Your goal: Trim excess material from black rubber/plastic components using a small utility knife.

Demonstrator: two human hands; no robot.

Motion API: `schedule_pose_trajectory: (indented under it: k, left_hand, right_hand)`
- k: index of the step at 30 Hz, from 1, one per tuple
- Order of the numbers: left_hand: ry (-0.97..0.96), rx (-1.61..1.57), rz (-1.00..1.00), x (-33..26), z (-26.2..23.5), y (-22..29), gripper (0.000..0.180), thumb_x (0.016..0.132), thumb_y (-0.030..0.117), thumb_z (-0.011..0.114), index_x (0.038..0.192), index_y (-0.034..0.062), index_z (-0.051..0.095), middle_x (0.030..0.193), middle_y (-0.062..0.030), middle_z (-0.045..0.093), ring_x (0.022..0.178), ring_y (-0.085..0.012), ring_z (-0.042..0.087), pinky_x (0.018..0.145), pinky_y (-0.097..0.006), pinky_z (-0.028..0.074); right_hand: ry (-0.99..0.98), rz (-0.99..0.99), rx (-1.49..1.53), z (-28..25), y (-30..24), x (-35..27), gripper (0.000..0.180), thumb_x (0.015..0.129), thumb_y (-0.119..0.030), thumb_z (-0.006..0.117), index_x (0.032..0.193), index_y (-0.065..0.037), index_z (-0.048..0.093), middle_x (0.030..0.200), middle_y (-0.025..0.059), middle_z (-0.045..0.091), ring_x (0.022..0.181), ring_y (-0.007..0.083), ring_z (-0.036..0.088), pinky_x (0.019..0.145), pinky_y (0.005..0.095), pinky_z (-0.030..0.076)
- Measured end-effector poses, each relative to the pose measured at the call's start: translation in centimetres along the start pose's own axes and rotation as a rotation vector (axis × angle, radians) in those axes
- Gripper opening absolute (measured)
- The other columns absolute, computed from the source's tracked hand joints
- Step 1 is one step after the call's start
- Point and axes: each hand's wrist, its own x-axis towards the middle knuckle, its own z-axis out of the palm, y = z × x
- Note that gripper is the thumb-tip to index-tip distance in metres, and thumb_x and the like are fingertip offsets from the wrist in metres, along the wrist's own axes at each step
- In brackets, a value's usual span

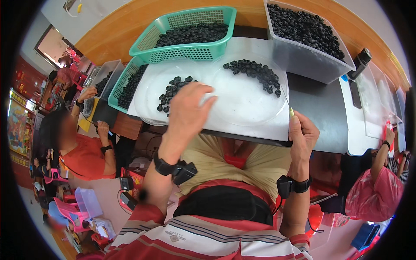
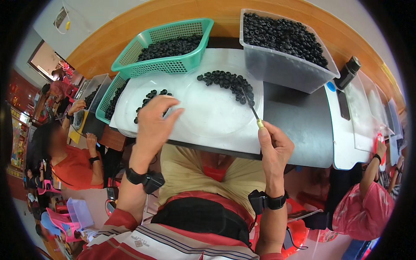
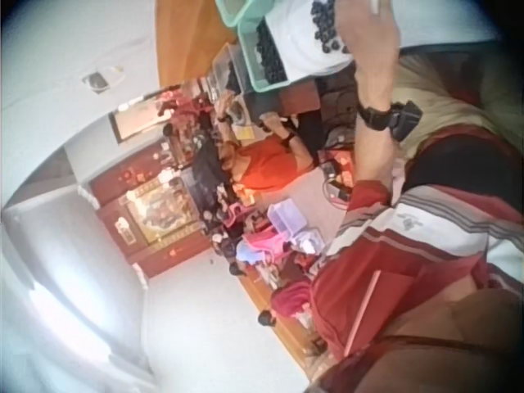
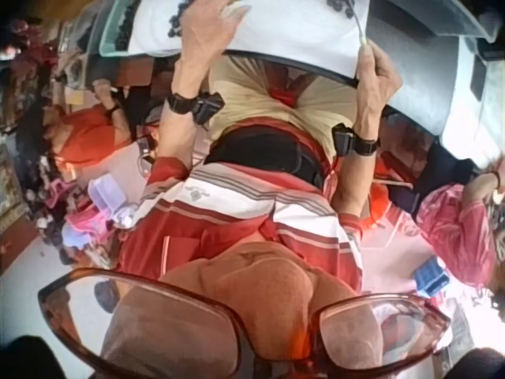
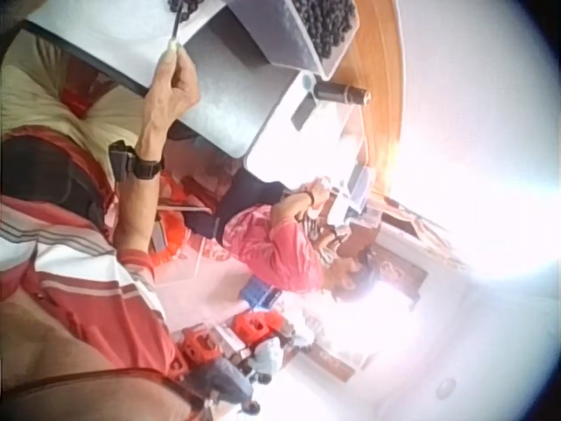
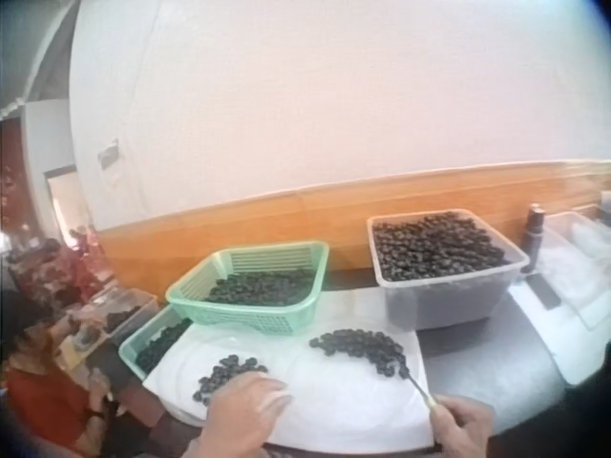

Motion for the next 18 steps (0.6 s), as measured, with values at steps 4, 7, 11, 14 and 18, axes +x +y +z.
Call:
schedule_pose_trajectory:
  k: [4, 7, 11, 14, 18]
  left_hand:
    - [-0.134, -0.124, 0.14, 1.4, 4.2, 2.9, 0.018, 0.077, 0.009, 0.072, 0.093, 0.002, 0.067, 0.094, -0.0121, 0.066, 0.087, -0.0304, 0.064, 0.077, -0.037, 0.051]
    - [-0.257, -0.142, 0.165, 2.9, 7.2, 3.8, 0.019, 0.079, 0.01, 0.07, 0.097, 0.003, 0.067, 0.096, -0.0113, 0.065, 0.091, -0.0305, 0.063, 0.077, -0.04, 0.051]
    - [-0.321, -0.076, 0.177, 4.4, 9.7, 4.2, 0.02, 0.082, 0.011, 0.068, 0.1, 0.004, 0.067, 0.101, -0.01, 0.061, 0.093, -0.031, 0.06, 0.076, -0.042, 0.051]
    - [-0.401, -0.035, 0.196, 4.8, 10.6, 4.4, 0.018, 0.083, 0.011, 0.067, 0.1, 0.005, 0.068, 0.102, -0.0094, 0.059, 0.094, -0.0312, 0.059, 0.075, -0.043, 0.051]
    - [-0.379, -0.027, 0.198, 4.8, 10.9, 4.4, 0.016, 0.083, 0.011, 0.067, 0.098, 0.0056, 0.068, 0.099, -0.0094, 0.059, 0.091, -0.0307, 0.06, 0.073, -0.043, 0.051]
  right_hand:
    - [0.009, 0.015, -0.003, 0.0, -0.1, -0.1, 0.025, 0.092, -0.017, 0.068, 0.107, 0.003, 0.069, 0.074, -0.0052, 0.057, 0.062, 0.0009, 0.045, 0.054, 0.0168, 0.032]
    - [0.002, 0.033, 0.033, -0.2, 0.0, -0.1, 0.025, 0.091, -0.017, 0.068, 0.107, 0.003, 0.069, 0.075, -0.0049, 0.059, 0.062, 0.0008, 0.046, 0.054, 0.0163, 0.034]
    - [0.004, 0.032, 0.041, -0.2, 0.1, 0.0, 0.026, 0.091, -0.017, 0.069, 0.107, 0.003, 0.068, 0.078, -0.0032, 0.061, 0.065, 0.0022, 0.05, 0.057, 0.017, 0.038]
    - [0.002, 0.039, 0.058, -0.3, 0.1, 0.0, 0.027, 0.091, -0.018, 0.069, 0.107, 0.003, 0.068, 0.079, -0.0025, 0.062, 0.067, 0.003, 0.052, 0.059, 0.0176, 0.039]
    - [-0.01, 0.05, 0.059, -0.5, -0.1, -0.1, 0.028, 0.091, -0.018, 0.069, 0.108, 0.004, 0.068, 0.08, -0.0019, 0.063, 0.069, 0.0035, 0.053, 0.061, 0.0178, 0.041]
